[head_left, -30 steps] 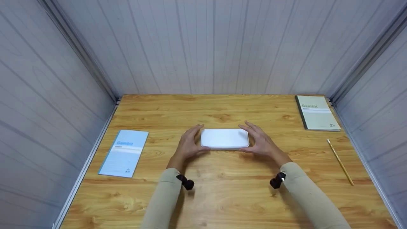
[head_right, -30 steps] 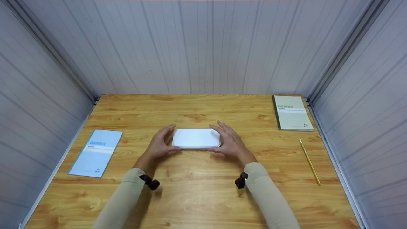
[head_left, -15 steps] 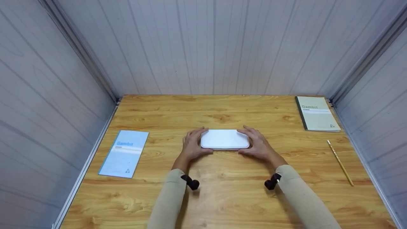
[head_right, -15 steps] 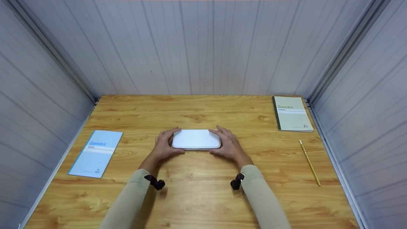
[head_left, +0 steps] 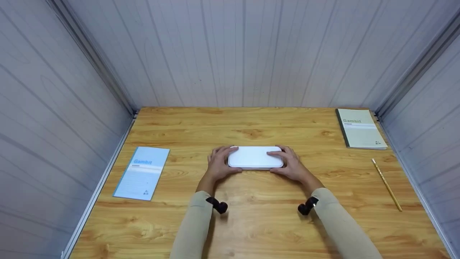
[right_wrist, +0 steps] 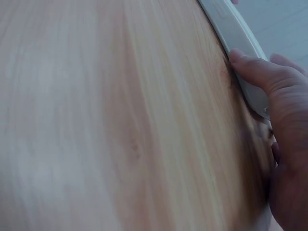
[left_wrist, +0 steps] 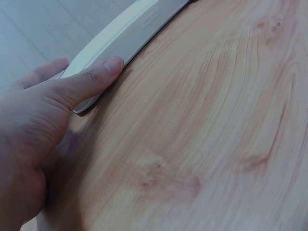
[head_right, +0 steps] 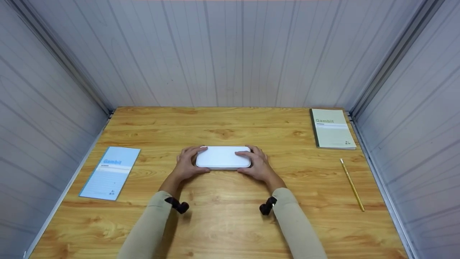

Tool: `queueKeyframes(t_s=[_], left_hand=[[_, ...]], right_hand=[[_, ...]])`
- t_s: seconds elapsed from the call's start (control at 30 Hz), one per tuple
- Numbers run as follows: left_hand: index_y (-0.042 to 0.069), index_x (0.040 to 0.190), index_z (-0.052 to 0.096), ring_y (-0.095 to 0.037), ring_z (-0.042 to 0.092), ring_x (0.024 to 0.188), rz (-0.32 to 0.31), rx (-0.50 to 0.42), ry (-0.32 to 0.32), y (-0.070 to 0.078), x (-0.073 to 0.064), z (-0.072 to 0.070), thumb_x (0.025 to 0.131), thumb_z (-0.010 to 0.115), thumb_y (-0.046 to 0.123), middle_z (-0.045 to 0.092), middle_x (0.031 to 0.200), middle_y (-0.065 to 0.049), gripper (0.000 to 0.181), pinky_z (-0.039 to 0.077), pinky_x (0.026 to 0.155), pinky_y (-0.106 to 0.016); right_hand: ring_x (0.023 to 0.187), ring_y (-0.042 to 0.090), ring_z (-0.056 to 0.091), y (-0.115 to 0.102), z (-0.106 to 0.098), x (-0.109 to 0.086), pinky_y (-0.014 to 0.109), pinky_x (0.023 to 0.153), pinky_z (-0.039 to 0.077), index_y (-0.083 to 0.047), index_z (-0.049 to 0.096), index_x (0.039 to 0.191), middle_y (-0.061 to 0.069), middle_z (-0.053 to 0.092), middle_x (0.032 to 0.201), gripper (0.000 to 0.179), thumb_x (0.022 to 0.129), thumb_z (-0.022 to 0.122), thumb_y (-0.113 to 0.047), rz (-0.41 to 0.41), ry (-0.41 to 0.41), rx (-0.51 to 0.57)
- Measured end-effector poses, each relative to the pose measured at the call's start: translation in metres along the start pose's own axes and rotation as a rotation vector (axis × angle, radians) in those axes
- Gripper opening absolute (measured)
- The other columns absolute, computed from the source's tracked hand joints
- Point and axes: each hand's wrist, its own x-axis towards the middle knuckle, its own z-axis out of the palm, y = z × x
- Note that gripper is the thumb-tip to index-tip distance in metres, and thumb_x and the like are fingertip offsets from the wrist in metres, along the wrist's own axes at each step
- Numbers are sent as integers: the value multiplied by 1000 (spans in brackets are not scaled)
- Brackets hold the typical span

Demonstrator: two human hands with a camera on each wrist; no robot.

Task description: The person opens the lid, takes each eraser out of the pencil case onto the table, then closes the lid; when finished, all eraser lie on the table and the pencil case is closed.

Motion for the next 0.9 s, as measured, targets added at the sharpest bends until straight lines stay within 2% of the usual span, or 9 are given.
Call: queueKeyframes(t_s=[0.17, 0.47, 0.6, 0.9], left_hand=[[21, 153, 69, -43, 43, 156, 5, 8, 14, -1, 1, 2, 77, 105, 32, 63, 165, -12, 85, 26, 123, -71], [24, 156, 66, -46, 37, 161, 3, 33, -23, 0, 0, 1, 80, 103, 34, 55, 174, -10, 85, 22, 124, -70], [27, 156, 67, -44, 37, 160, -4, 43, -23, -1, 0, 2, 81, 103, 34, 57, 172, -9, 83, 22, 125, -69], [26, 157, 65, -42, 42, 154, 28, 69, -7, -1, 0, 3, 83, 101, 36, 58, 169, -11, 82, 25, 122, -69]], right_hand=[[168, 54, 33, 1, -1, 1, 84, 128, 18, -20, 74, 149, 25, 40, 180, 61, 92, 94, -27, -18, -2, 9], [168, 52, 37, 4, -1, 0, 86, 126, 22, -21, 72, 152, 22, 42, 180, 58, 97, 90, -27, -75, -13, -32], [168, 51, 37, 5, -1, -1, 87, 126, 22, -20, 72, 152, 21, 43, 179, 57, 98, 89, -25, -102, -15, -35], [167, 52, 37, 5, 2, -4, 87, 122, 21, -21, 71, 152, 22, 41, 180, 52, 102, 85, -25, -117, -15, -46]])
